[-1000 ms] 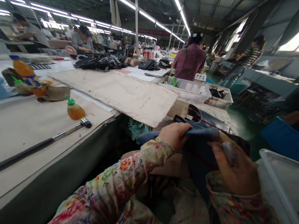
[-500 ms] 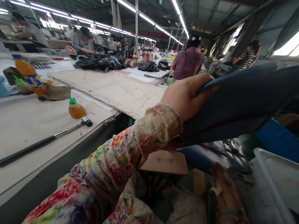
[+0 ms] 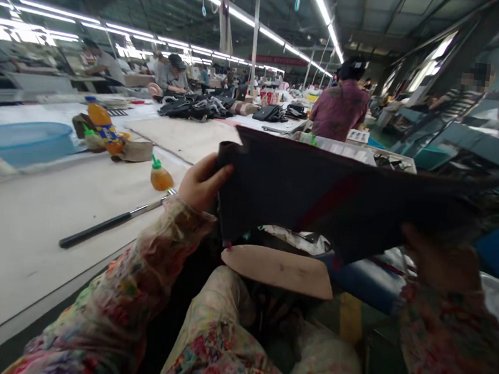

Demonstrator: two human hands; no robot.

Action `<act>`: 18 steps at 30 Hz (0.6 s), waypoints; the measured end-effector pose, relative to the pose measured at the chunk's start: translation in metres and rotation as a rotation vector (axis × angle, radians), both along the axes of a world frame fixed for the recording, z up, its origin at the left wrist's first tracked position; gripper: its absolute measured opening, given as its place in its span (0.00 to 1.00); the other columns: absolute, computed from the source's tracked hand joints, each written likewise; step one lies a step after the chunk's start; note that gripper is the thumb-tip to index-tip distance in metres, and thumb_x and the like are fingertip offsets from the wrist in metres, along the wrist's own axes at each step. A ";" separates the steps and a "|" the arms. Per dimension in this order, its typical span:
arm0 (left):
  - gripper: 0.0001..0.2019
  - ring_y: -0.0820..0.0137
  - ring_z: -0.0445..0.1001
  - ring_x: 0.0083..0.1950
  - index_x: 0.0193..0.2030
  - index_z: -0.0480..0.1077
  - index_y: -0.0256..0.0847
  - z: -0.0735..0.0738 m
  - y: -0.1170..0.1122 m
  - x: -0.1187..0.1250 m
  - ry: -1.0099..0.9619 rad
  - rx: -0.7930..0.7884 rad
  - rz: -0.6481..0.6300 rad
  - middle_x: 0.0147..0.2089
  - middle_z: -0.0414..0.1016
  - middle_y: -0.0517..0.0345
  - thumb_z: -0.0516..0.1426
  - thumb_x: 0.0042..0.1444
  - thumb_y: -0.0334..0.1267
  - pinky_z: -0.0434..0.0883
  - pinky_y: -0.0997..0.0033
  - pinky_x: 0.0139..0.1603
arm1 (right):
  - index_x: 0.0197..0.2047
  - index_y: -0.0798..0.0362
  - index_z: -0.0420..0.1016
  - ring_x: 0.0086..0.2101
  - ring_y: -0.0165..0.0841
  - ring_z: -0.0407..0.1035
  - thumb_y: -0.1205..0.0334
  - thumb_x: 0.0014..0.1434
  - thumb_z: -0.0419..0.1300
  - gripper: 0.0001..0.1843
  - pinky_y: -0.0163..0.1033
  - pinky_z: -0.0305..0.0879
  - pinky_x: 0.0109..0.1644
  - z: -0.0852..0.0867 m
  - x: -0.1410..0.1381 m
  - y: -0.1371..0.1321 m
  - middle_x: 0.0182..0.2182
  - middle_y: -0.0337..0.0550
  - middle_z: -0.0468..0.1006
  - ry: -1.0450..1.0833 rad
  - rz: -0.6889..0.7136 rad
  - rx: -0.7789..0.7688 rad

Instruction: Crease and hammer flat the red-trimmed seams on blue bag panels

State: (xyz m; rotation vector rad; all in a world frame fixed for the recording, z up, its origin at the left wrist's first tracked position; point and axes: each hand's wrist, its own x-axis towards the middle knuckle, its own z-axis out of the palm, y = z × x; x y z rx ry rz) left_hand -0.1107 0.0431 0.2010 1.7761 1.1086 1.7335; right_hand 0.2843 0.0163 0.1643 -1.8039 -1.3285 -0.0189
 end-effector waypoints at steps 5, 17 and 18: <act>0.23 0.67 0.70 0.41 0.44 0.70 0.38 -0.040 -0.012 -0.067 -0.152 -0.112 0.167 0.41 0.73 0.56 0.61 0.42 0.48 0.69 0.72 0.37 | 0.27 0.55 0.70 0.25 0.33 0.64 0.41 0.36 0.62 0.24 0.38 0.60 0.27 0.051 -0.067 0.001 0.20 0.40 0.68 0.158 0.103 -0.184; 0.34 0.69 0.69 0.36 0.42 0.67 0.37 -0.190 -0.025 -0.082 -0.246 -0.874 -0.001 0.39 0.71 0.54 0.65 0.28 0.55 0.66 0.72 0.33 | 0.26 0.54 0.67 0.23 0.27 0.60 0.49 0.53 0.51 0.16 0.32 0.52 0.27 0.009 -0.113 0.025 0.20 0.36 0.66 -0.367 0.649 -0.095; 0.34 0.68 0.69 0.36 0.41 0.67 0.37 -0.203 -0.024 -0.072 -0.248 -0.905 -0.046 0.39 0.72 0.53 0.65 0.28 0.55 0.66 0.71 0.33 | 0.26 0.54 0.66 0.23 0.27 0.61 0.49 0.54 0.50 0.17 0.32 0.52 0.27 0.006 -0.108 0.026 0.20 0.36 0.66 -0.398 0.640 -0.110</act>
